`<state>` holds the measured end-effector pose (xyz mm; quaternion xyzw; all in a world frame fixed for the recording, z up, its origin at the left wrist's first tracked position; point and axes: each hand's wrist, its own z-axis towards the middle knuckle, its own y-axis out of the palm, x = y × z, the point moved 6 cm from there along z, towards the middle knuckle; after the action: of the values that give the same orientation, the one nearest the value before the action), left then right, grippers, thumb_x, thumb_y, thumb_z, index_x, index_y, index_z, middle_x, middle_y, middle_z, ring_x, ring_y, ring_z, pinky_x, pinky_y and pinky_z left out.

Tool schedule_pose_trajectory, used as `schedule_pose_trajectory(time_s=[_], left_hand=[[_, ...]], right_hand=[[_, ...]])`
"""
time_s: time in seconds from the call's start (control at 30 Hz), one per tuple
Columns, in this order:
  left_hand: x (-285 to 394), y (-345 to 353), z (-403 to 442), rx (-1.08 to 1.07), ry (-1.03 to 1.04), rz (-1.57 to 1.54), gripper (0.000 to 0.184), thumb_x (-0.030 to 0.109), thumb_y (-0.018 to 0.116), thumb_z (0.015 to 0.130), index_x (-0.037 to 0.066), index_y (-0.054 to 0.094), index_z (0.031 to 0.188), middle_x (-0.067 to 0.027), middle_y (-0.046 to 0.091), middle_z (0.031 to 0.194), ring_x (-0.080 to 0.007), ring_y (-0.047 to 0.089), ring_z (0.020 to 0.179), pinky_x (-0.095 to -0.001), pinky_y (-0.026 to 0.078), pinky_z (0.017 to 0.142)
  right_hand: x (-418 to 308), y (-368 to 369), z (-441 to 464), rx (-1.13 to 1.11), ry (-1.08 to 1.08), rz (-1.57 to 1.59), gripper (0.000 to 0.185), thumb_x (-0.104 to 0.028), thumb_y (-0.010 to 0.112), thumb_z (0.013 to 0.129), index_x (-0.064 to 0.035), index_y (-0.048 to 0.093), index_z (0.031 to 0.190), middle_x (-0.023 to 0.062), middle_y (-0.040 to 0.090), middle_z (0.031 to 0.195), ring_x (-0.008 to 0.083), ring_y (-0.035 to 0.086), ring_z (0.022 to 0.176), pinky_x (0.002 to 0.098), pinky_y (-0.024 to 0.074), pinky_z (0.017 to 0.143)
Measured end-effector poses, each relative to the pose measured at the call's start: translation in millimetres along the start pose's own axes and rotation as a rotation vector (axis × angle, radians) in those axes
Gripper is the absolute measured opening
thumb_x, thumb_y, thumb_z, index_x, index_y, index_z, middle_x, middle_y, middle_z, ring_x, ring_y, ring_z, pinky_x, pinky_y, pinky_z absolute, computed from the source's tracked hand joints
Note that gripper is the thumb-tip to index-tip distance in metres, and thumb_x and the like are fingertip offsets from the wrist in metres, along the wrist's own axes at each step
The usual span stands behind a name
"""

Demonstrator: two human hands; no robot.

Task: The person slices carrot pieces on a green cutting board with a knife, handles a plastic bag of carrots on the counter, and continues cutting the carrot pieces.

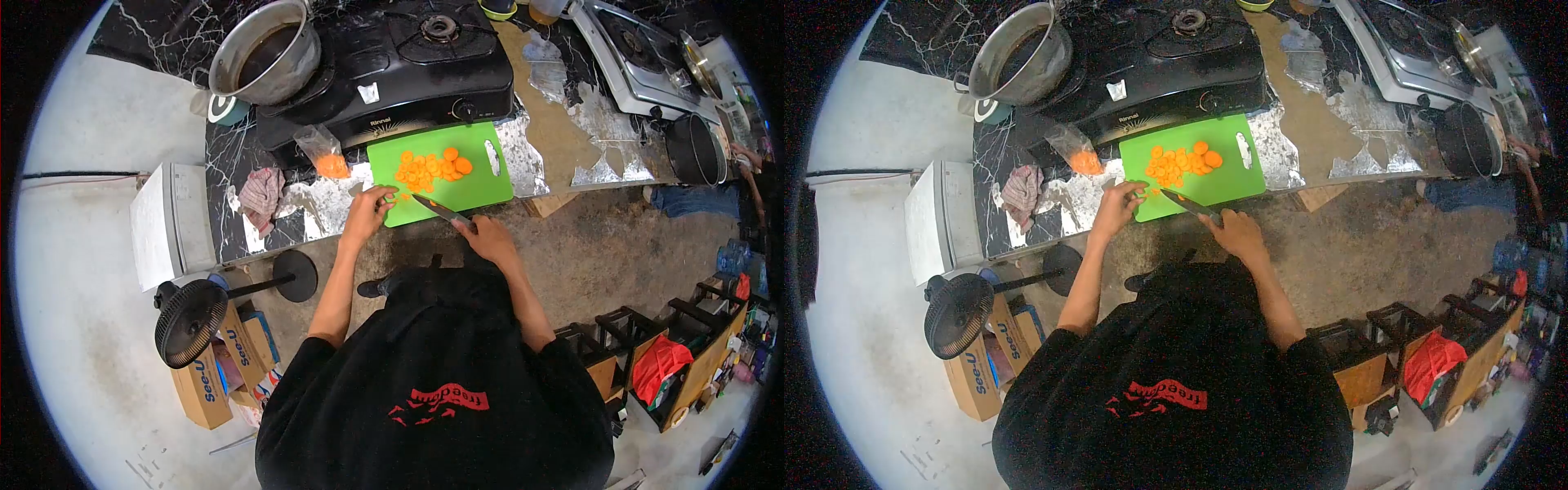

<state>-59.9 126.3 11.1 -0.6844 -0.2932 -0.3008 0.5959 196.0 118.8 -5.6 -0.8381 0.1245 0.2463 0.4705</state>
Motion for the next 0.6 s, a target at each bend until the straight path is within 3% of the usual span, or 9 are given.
schedule_pose_trajectory(time_s=[0.17, 0.6], left_hand=[[-1, 5, 3, 0.025, 0.013, 0.015, 0.032, -0.006, 0.063, 0.076, 0.002, 0.063, 0.107, -0.0123, 0.065, 0.082, -0.0219, 0.061, 0.071, -0.0333, 0.048, 0.066], [11, 2, 5, 0.085, 0.096, -0.04, 0.03, -0.005, 0.062, 0.077, 0.002, 0.063, 0.106, -0.0143, 0.065, 0.083, -0.027, 0.063, 0.079, -0.0358, 0.048, 0.07]], right_hand=[[3, -5, -1, 0.048, -0.008, -0.01, 0.064, -0.059, 0.047, 0.086, 0.0035, 0.061, 0.082, 0.0259, 0.062, 0.079, 0.0416, 0.061, 0.078, 0.0502, 0.0481, 0.07], [2, -2, -1, 0.037, -0.001, 0.008, 0.064, -0.059, 0.046, 0.086, 0.0028, 0.061, 0.081, 0.0258, 0.062, 0.08, 0.0421, 0.061, 0.08, 0.0505, 0.0478, 0.071]])
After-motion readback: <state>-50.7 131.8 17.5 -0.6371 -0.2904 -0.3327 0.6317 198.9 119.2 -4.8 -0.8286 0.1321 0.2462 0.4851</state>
